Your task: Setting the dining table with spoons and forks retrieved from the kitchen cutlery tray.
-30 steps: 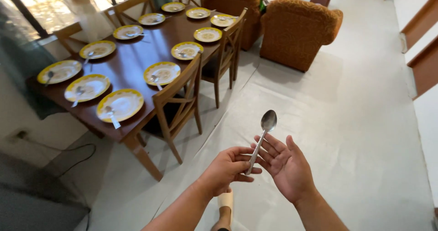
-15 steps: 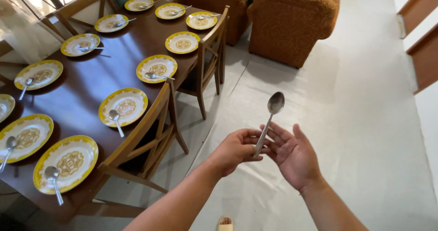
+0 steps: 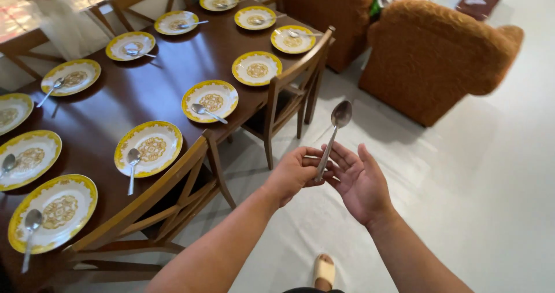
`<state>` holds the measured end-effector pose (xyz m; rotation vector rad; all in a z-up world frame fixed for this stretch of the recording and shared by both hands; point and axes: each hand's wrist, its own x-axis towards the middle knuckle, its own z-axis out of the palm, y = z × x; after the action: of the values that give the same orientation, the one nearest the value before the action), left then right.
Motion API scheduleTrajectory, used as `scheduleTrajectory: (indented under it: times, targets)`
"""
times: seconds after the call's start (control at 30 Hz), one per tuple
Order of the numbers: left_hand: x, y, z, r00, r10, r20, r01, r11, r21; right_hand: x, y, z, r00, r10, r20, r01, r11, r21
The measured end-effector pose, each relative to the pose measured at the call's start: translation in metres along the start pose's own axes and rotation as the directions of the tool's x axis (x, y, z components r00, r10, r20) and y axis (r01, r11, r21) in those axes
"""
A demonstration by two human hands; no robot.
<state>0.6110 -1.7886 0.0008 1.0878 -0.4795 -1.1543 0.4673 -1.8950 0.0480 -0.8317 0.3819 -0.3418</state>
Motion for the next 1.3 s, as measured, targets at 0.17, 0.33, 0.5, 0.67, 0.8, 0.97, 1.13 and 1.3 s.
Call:
scheduleTrajectory:
  times: [0.17,0.33,0.5,0.67,0.8,0.97,1.13,1.3]
  targets:
    - [0.053,0.021,0.002,0.986,0.041,-0.163,-0.037,0.999,0.023,0.078,-0.049,-0.034,0.979,0.133,0.153,-0.130,0.991,-0.035]
    - [0.086,0.048,-0.019,0.953,0.125,-0.276,-0.138,0.990,-0.029,0.150,-0.073,-0.023,0.944,0.223,0.243,-0.208,0.974,-0.089]
    - [0.125,0.058,-0.060,0.906,0.157,-0.394,-0.207,0.975,-0.086,0.239,-0.057,-0.023,0.898,0.316,0.307,-0.308,0.949,-0.076]
    - [0.176,0.069,-0.128,0.868,0.113,-0.484,-0.175,0.981,-0.084,0.324,-0.037,-0.006,0.879,0.394,0.267,-0.365,0.918,-0.153]
    - [0.214,0.086,-0.172,0.826,0.106,-0.554,-0.142,0.990,-0.023,0.391,-0.030,-0.009,0.865,0.453,0.216,-0.431,0.891,-0.141]
    - [0.267,0.078,-0.233,0.735,-0.065,-0.675,-0.081,0.980,-0.182,0.467,-0.015,-0.041,0.889,0.385,0.248,-0.316,0.908,-0.277]
    - [0.312,0.065,-0.276,0.629,-0.180,-0.756,-0.080,0.953,-0.293,0.545,-0.008,-0.061,0.900,0.318,0.298,-0.148,0.867,-0.476]
    - [0.335,0.050,-0.293,0.604,-0.136,-0.785,-0.053,0.976,-0.210,0.600,-0.031,-0.081,0.924,0.347,0.161,-0.250,0.867,-0.432]
